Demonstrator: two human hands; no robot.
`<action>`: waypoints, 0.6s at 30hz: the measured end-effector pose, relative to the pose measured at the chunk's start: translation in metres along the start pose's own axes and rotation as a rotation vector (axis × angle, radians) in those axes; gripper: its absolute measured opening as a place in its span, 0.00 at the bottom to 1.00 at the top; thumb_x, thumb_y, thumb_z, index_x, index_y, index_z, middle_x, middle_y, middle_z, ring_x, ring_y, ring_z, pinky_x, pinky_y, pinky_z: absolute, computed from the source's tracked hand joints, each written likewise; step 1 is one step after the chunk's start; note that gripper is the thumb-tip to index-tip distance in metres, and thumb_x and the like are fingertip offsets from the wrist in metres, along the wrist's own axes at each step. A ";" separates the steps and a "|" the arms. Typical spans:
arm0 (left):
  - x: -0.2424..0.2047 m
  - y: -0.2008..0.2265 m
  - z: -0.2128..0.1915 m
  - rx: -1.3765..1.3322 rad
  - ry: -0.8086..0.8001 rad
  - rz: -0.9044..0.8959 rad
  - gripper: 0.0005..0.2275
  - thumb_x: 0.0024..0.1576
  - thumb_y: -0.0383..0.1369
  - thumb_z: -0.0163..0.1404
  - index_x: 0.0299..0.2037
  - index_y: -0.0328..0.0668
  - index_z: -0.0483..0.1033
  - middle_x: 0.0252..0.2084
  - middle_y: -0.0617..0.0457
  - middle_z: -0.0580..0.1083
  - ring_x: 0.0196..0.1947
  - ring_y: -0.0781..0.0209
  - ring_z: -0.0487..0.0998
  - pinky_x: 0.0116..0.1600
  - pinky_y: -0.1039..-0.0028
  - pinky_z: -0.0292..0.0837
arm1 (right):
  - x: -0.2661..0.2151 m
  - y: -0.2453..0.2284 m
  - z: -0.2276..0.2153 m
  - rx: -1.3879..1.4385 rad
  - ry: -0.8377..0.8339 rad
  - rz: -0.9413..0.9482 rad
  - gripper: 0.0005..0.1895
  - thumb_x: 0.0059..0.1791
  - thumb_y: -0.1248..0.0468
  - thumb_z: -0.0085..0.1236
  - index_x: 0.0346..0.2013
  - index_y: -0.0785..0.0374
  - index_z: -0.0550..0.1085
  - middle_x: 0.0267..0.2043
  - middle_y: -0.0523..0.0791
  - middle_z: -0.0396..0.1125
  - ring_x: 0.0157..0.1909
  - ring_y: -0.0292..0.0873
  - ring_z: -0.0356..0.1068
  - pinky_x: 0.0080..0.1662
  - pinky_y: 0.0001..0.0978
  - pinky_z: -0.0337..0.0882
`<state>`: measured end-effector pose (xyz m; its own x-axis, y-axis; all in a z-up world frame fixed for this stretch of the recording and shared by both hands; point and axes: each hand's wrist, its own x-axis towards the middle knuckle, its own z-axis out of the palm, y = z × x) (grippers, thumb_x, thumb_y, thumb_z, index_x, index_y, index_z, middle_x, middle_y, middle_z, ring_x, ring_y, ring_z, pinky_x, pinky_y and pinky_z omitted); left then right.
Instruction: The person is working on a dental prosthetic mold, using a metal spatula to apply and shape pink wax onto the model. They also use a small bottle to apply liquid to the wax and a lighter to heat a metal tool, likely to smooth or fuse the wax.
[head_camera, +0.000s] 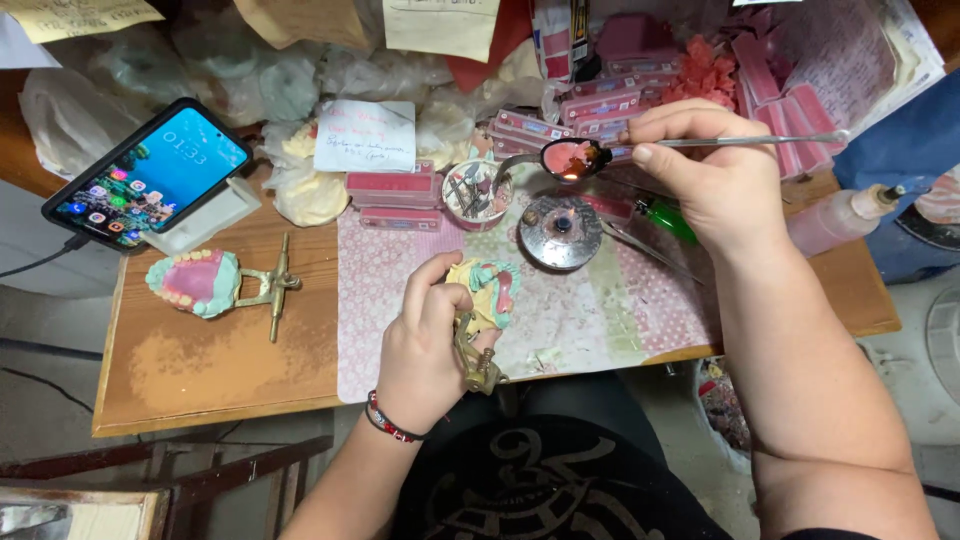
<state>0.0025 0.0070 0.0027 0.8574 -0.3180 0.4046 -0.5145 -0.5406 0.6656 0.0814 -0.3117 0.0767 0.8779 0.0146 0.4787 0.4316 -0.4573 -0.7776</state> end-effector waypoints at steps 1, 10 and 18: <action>0.001 0.000 0.001 -0.001 0.003 0.000 0.20 0.51 0.32 0.63 0.45 0.46 0.62 0.67 0.45 0.64 0.46 0.44 0.80 0.34 0.55 0.72 | 0.003 0.000 -0.002 -0.001 -0.002 -0.002 0.06 0.53 0.71 0.67 0.44 0.65 0.79 0.50 0.50 0.73 0.54 0.43 0.73 0.61 0.33 0.73; 0.001 -0.001 0.000 -0.018 0.000 -0.007 0.20 0.51 0.31 0.63 0.46 0.46 0.61 0.68 0.44 0.63 0.51 0.43 0.79 0.34 0.55 0.73 | 0.006 -0.002 0.003 0.013 -0.077 0.101 0.03 0.59 0.68 0.54 0.46 0.65 0.71 0.49 0.48 0.73 0.49 0.39 0.73 0.53 0.29 0.75; 0.001 -0.002 0.000 -0.022 0.002 -0.003 0.20 0.51 0.32 0.63 0.45 0.46 0.62 0.67 0.44 0.64 0.50 0.44 0.79 0.36 0.55 0.73 | 0.006 0.000 0.005 0.222 -0.072 0.144 0.08 0.63 0.71 0.42 0.48 0.59 0.55 0.52 0.55 0.70 0.48 0.46 0.75 0.51 0.31 0.79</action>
<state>0.0047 0.0074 0.0018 0.8590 -0.3152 0.4035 -0.5119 -0.5240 0.6807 0.0874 -0.3067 0.0774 0.9428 0.0305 0.3321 0.3286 -0.2536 -0.9098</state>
